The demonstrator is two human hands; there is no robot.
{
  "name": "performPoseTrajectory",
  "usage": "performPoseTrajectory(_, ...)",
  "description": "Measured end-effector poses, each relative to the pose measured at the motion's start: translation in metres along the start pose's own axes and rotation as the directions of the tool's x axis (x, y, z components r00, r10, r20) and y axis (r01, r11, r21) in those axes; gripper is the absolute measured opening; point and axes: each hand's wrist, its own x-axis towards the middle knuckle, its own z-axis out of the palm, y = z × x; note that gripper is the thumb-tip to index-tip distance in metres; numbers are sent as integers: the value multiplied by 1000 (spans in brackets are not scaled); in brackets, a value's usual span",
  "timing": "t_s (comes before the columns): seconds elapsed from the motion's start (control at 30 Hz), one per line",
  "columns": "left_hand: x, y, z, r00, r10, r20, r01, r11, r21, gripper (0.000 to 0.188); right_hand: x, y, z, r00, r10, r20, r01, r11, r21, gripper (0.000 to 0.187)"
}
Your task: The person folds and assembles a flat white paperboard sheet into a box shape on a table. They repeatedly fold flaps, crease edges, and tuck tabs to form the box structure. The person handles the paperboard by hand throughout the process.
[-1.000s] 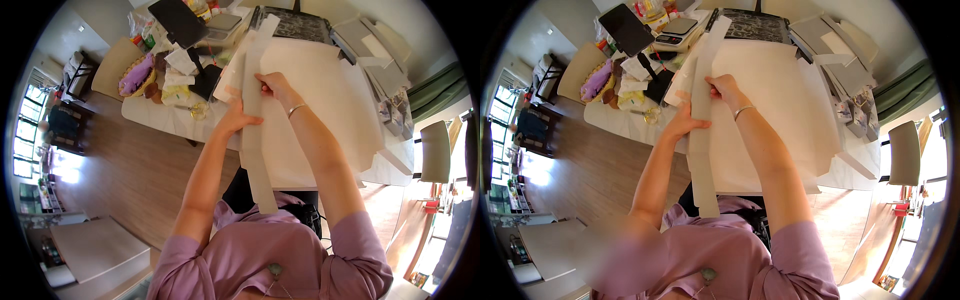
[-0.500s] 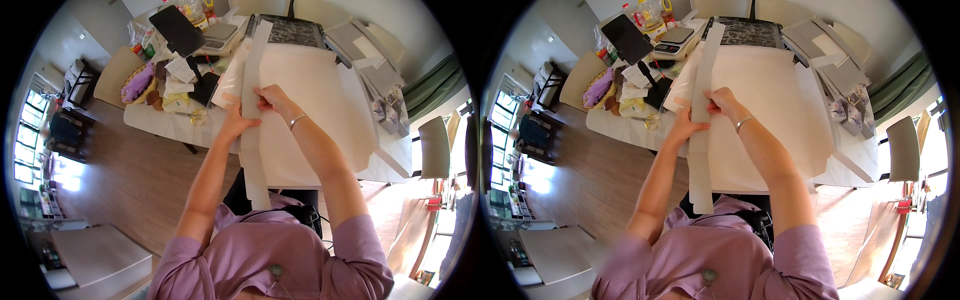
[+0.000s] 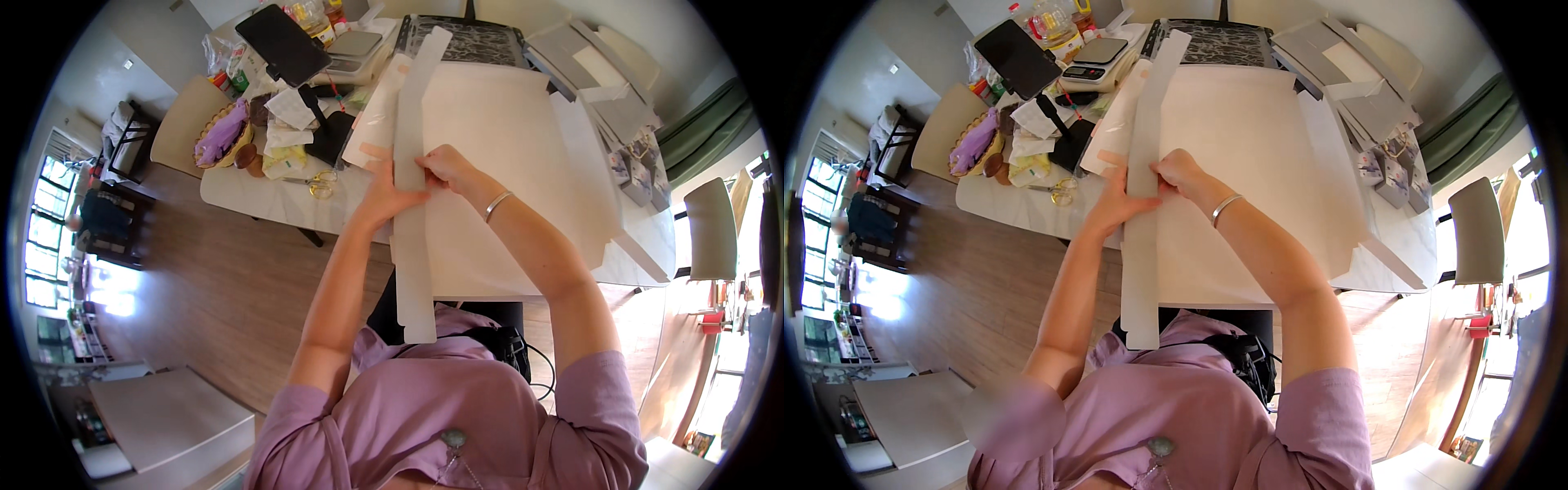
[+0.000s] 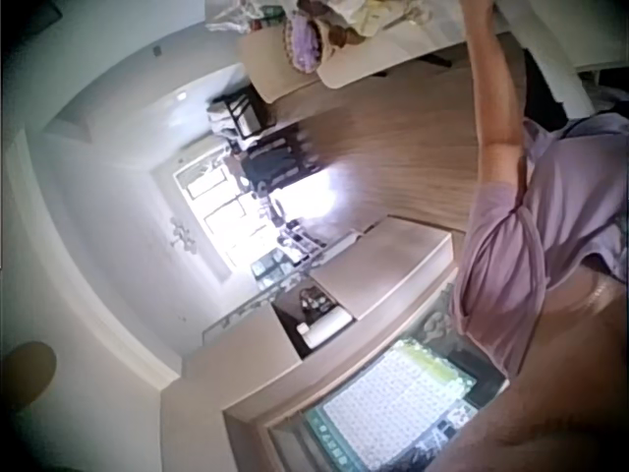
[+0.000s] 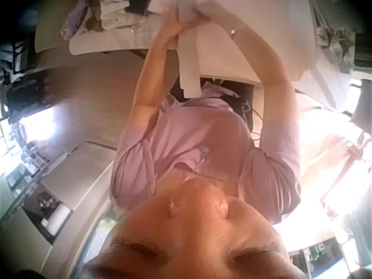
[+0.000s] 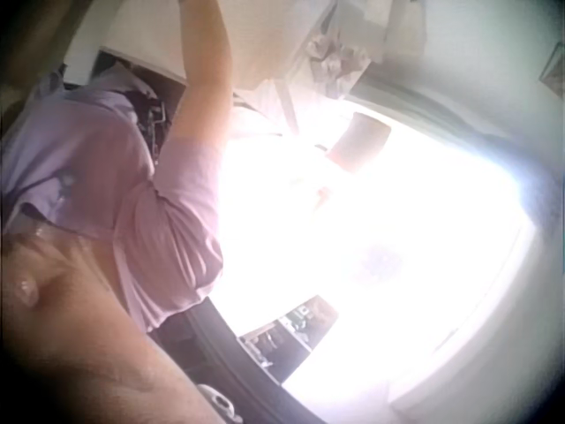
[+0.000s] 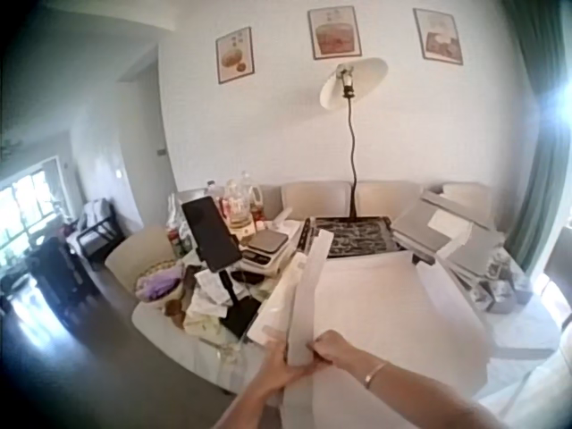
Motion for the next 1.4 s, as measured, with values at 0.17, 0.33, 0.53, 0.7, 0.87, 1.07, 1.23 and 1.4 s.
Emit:
performPoseTrajectory(0.17,1,-11,-7,994,-36,100,36,999,5,101,-14,-1,-5,998,40,42,-43,996,76,21)
performPoseTrajectory(0.33,-8,2,-6,991,-45,127,55,996,-75,105,-45,-2,0,980,130,151,-131,991,-1,13)
performPoseTrajectory(0.53,-9,-1,-6,992,-41,119,46,998,-38,104,-46,7,-16,920,168,353,-120,981,-152,3)
performPoseTrajectory(0.7,-22,4,-4,985,-68,159,57,996,69,99,-39,25,-13,927,160,338,-237,951,199,4)
performPoseTrajectory(0.87,-22,-1,-6,984,-47,173,15,983,184,98,-53,23,-7,950,113,292,-180,960,213,7)
performPoseTrajectory(1.07,-27,1,4,996,-23,87,-4,953,303,89,-65,-14,-13,948,112,297,-14,949,-314,26)
performPoseTrajectory(1.23,-27,2,12,999,3,34,-18,899,438,75,-30,-17,-30,968,-116,223,147,981,-128,48)
performPoseTrajectory(1.4,-29,19,23,996,-77,53,38,852,522,67,-8,-41,-32,989,-137,47,138,990,-8,57)
